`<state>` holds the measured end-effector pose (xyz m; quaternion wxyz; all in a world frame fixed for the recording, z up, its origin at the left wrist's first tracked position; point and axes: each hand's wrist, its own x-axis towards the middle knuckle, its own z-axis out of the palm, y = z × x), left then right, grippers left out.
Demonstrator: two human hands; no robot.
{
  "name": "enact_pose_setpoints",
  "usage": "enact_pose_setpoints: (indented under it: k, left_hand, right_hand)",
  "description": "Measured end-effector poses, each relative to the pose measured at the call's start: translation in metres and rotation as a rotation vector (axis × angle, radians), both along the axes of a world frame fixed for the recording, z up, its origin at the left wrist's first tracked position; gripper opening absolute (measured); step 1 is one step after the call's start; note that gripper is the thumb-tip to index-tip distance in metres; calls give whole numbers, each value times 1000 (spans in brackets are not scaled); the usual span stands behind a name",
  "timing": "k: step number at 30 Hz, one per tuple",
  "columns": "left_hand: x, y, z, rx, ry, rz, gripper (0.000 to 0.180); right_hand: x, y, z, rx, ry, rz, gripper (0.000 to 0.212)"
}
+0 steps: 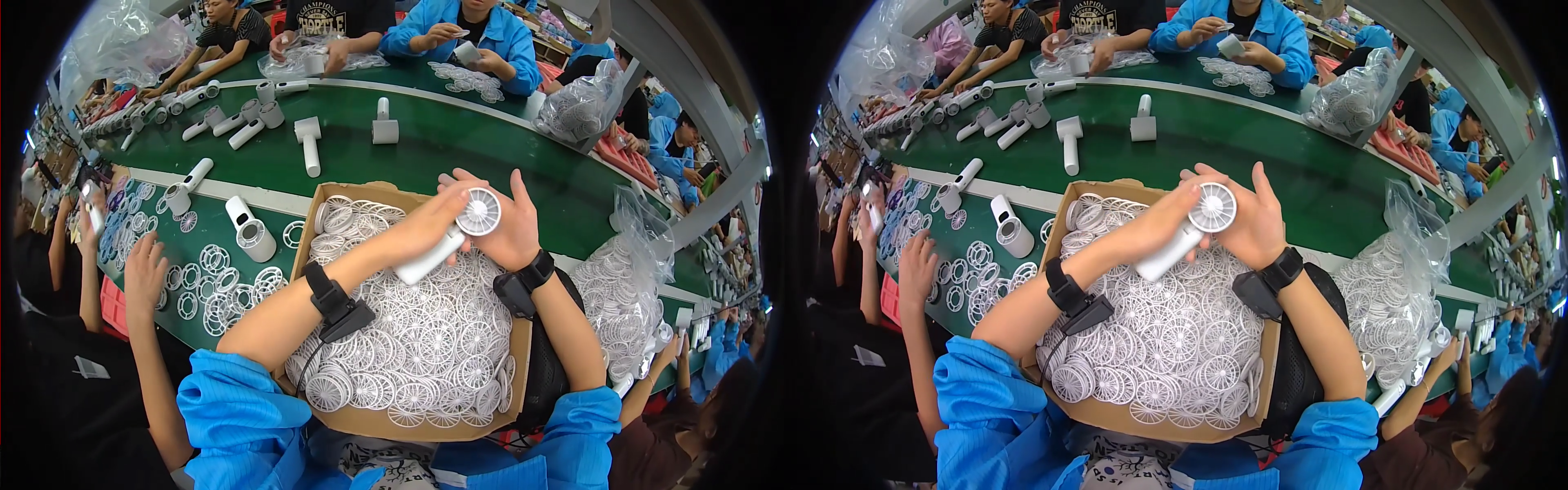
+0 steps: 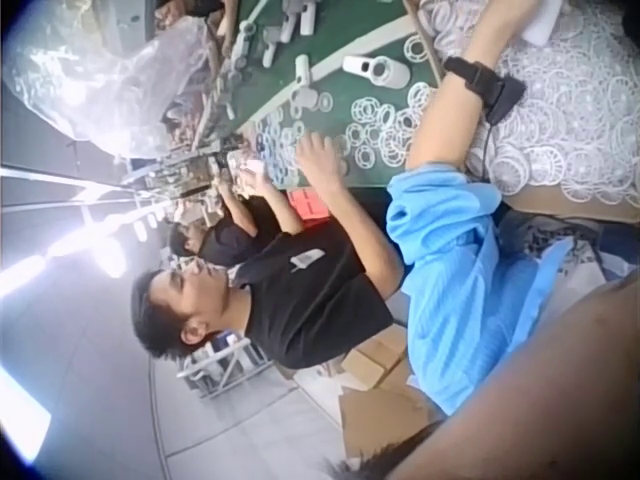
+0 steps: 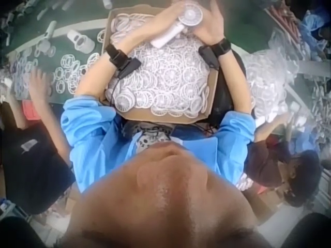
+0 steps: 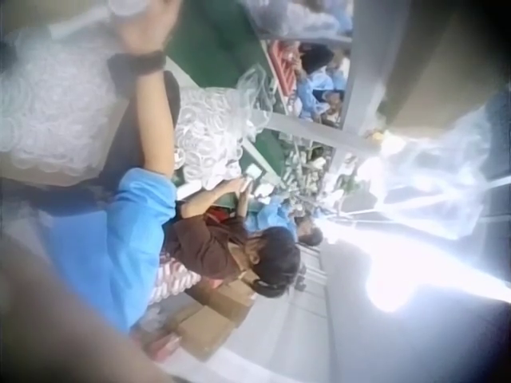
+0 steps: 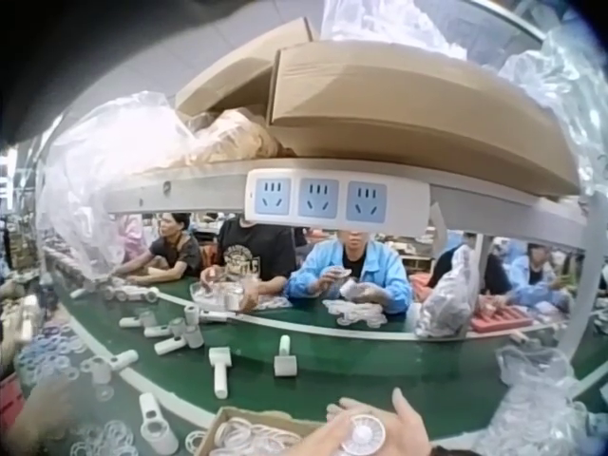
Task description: The person picks up a fan body and a fan cover, fits the cover onto the body by hand, and places the assembled fan onto the conveyor belt. This process is repeated with additional fan bodies and covers.
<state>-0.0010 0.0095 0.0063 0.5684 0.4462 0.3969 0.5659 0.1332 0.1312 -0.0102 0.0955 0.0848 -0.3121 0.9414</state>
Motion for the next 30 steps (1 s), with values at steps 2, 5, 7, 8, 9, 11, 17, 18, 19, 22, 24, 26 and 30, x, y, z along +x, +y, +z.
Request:
enact_pose_setpoints:
  k: [2, 5, 7, 8, 9, 11, 17, 18, 19, 22, 24, 26, 30]
  left_hand:
    - [5, -3, 2, 1, 20, -11, 51]
    - [3, -1, -2, -31, 21, -39, 52]
    - [0, 1, -5, -99, 2, -84, 53]
    - [0, 0, -8, -98, 3, -81, 53]
    - [3, -1, -7, -123, 23, -103, 54]
    - [10, -3, -7, -171, 64, -147, 57]
    - [18, -7, -7, -84, 64, -168, 57]
    - [18, -7, -7, -94, 56, -168, 58]
    - [19, -7, -7, -104, 46, -167, 62]
    - [21, -6, -9, -113, 28, -177, 64]
    - [22, -5, -11, -117, 17, -182, 66]
    - [22, -4, -13, -147, 3, -180, 66]
    - [22, -5, -13, -166, 48, -252, 61]
  right_hand:
    - [2, -16, 16, -29, -144, -197, 82]
    - [2, -16, 17, -27, -121, -196, 81]
    - [2, -18, 18, -26, -108, -193, 81]
    - [1, -19, 18, -35, -114, -191, 80]
    - [1, -19, 18, -45, -123, -193, 80]
    - [2, -20, 19, -55, -134, -195, 79]
    - [3, -22, 20, -99, -106, -206, 75]
    - [3, -22, 20, -110, -91, -203, 74]
    - [4, -22, 19, -110, -91, -202, 74]
    - [6, -20, 16, -150, -73, -206, 72]
    - [5, -23, 20, -150, -100, -239, 69]
    - [5, -26, 24, -150, -159, -305, 64]
    - [7, -12, 7, -140, -80, -228, 55]
